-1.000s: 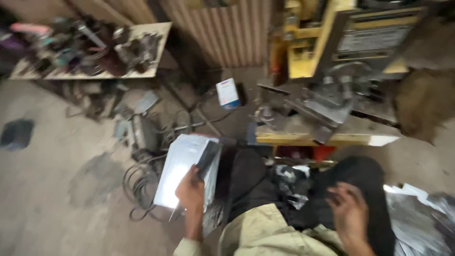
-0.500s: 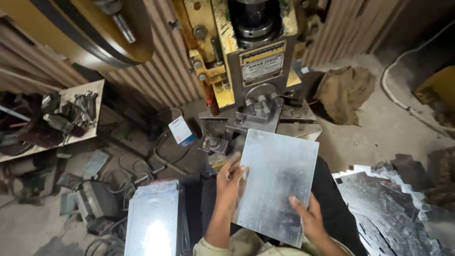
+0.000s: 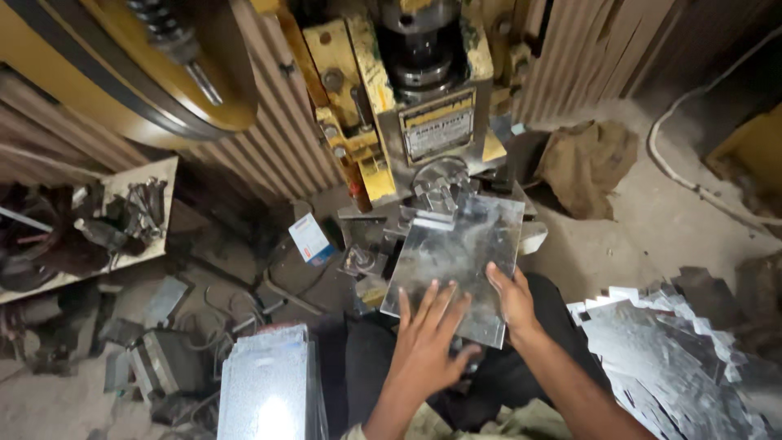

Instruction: The person repeatedly picks up rectangular metal sheets from a stack on the left and places them into a hydraulic press machine. They operate the press to process each sheet and then move the finished pieces to a pile on the right. The task is performed continuously in a repetitive cycle.

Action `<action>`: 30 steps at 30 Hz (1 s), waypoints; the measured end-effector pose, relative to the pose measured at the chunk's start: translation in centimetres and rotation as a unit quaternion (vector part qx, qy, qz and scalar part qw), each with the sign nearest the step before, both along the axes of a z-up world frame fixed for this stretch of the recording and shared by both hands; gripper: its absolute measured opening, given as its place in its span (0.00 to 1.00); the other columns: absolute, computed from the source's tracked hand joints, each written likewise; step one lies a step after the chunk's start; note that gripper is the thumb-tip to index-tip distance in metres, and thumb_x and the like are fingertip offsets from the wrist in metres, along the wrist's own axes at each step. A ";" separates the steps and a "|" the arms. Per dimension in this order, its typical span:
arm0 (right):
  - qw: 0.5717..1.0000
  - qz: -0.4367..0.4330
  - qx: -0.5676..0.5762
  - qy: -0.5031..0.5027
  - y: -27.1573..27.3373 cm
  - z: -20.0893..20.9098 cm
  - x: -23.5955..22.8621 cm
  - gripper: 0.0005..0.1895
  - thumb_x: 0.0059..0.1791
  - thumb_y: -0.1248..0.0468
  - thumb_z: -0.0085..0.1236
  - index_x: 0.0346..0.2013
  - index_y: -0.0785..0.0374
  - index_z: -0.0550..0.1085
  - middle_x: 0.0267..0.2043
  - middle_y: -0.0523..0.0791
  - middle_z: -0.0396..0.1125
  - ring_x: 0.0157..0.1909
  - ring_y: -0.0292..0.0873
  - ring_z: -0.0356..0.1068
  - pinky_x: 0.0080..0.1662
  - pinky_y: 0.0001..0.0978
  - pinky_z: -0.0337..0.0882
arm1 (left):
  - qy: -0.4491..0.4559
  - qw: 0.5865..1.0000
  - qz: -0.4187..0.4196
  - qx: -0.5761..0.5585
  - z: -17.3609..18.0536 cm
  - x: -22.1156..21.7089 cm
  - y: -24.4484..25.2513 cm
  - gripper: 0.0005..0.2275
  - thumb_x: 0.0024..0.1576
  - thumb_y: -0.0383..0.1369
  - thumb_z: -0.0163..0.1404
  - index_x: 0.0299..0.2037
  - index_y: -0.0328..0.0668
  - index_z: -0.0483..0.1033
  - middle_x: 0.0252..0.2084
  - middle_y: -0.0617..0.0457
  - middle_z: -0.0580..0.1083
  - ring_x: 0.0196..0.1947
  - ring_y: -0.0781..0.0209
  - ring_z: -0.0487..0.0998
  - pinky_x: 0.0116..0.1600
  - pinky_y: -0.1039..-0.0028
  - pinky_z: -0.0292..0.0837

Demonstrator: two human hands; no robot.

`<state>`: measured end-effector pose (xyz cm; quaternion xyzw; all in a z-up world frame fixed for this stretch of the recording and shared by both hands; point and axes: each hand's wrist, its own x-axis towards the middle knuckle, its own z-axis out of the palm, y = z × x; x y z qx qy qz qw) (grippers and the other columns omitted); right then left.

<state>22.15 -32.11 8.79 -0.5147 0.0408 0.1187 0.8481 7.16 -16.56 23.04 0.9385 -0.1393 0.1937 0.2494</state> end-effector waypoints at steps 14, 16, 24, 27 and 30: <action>0.970 0.070 0.106 0.206 -3.0 1.5 -5.3 0.40 0.51 0.37 0.39 0.66 0.65 0.66 0.61 0.53 0.68 0.58 0.52 0.69 0.58 0.46 0.67 | -0.142 0.986 0.081 0.030 -7.6 -2.7 -0.1 0.18 0.57 0.29 0.52 0.58 0.49 0.79 0.58 0.49 0.78 0.61 0.45 0.76 0.66 0.55 0.70; 0.981 0.096 0.066 0.154 -3.3 -2.0 -7.3 0.35 0.51 0.46 0.47 0.68 0.64 0.65 0.65 0.49 0.67 0.64 0.47 0.68 0.61 0.42 0.65 | -0.068 0.928 0.036 -0.364 -11.9 -5.1 -1.0 0.16 0.62 0.30 0.49 0.61 0.41 0.76 0.59 0.43 0.78 0.59 0.45 0.80 0.64 0.57 0.73; 0.991 0.031 -0.114 -0.057 -5.2 -7.1 -11.5 0.30 0.52 0.59 0.56 0.67 0.68 0.63 0.59 0.50 0.68 0.58 0.45 0.67 0.59 0.38 0.66 | 0.327 0.524 0.106 -0.780 -24.1 -6.4 -1.7 0.31 0.55 0.34 0.58 0.68 0.41 0.58 0.62 0.47 0.70 0.58 0.52 0.75 0.56 0.57 0.74; 0.998 -0.002 -0.060 0.037 -4.8 -3.7 -9.7 0.30 0.50 0.61 0.55 0.66 0.65 0.64 0.58 0.47 0.68 0.57 0.43 0.68 0.57 0.38 0.67 | 0.257 0.627 0.021 -0.735 -22.2 -5.5 -3.2 0.33 0.55 0.28 0.62 0.69 0.39 0.59 0.66 0.47 0.69 0.64 0.53 0.71 0.65 0.63 0.69; 0.998 -0.007 -0.035 0.060 -2.5 -0.9 -4.1 0.29 0.51 0.61 0.56 0.65 0.66 0.65 0.57 0.48 0.69 0.56 0.43 0.69 0.57 0.38 0.68 | 0.270 0.583 0.105 -0.759 -17.4 -0.3 -2.9 0.33 0.51 0.27 0.61 0.68 0.43 0.61 0.63 0.49 0.71 0.63 0.50 0.71 0.61 0.58 0.69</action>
